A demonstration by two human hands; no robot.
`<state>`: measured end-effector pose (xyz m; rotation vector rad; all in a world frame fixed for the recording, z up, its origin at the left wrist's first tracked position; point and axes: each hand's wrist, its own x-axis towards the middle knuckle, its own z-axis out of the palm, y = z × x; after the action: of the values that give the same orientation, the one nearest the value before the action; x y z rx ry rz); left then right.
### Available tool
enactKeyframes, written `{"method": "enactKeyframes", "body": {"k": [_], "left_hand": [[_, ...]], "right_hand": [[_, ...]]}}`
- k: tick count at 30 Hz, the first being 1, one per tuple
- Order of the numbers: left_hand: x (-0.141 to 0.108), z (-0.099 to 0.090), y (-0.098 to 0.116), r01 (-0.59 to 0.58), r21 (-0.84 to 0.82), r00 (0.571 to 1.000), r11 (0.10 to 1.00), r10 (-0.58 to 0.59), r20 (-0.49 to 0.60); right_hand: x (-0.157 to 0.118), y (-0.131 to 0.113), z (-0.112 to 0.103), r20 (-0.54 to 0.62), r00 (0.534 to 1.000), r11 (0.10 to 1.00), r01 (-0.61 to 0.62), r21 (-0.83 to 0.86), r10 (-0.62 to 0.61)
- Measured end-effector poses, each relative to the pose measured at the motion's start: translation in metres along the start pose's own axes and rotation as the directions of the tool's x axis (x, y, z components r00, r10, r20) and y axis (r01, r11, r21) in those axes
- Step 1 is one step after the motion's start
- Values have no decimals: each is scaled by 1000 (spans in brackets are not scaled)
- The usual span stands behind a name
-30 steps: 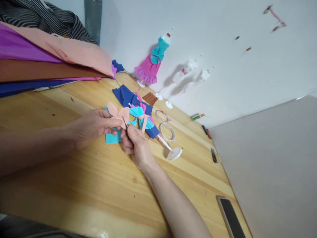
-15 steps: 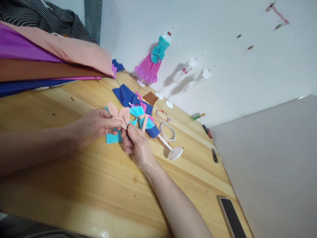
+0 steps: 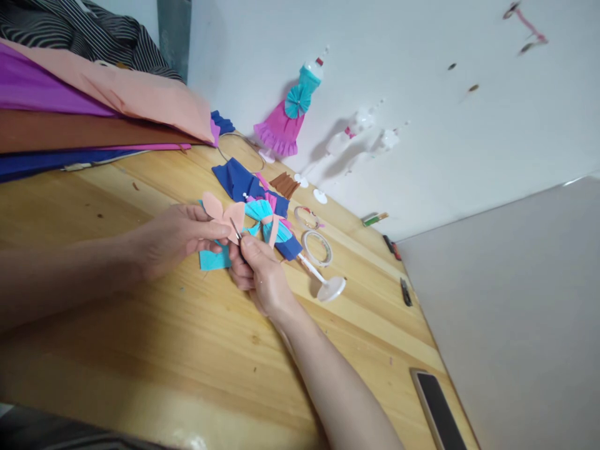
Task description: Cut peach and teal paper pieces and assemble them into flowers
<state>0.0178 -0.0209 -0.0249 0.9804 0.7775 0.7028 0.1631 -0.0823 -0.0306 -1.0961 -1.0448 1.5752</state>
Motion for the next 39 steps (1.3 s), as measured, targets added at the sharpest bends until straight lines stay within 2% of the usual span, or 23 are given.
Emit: {"method": "enactKeyframes", "body": {"k": [5,9,26,39], "left_hand": [[0,-1,2,-16,23,1000,1000,15,26],[1,0,1,-13,17,1000,1000,13,7],[5,-3,0,-28,-18,998,999,29,61],[6,-9,4,-74,37,982,997,66,178]], "right_hand": [[-1,-2,0,-1,1000,1000,-18,-8,18],[-1,-3,1,-4,999,999,-33,-20,33],[0,-2,-1,4,1000,1000,-8,-28,8],[-1,-10,-5,29,999,995,-37,-90,39]]}}
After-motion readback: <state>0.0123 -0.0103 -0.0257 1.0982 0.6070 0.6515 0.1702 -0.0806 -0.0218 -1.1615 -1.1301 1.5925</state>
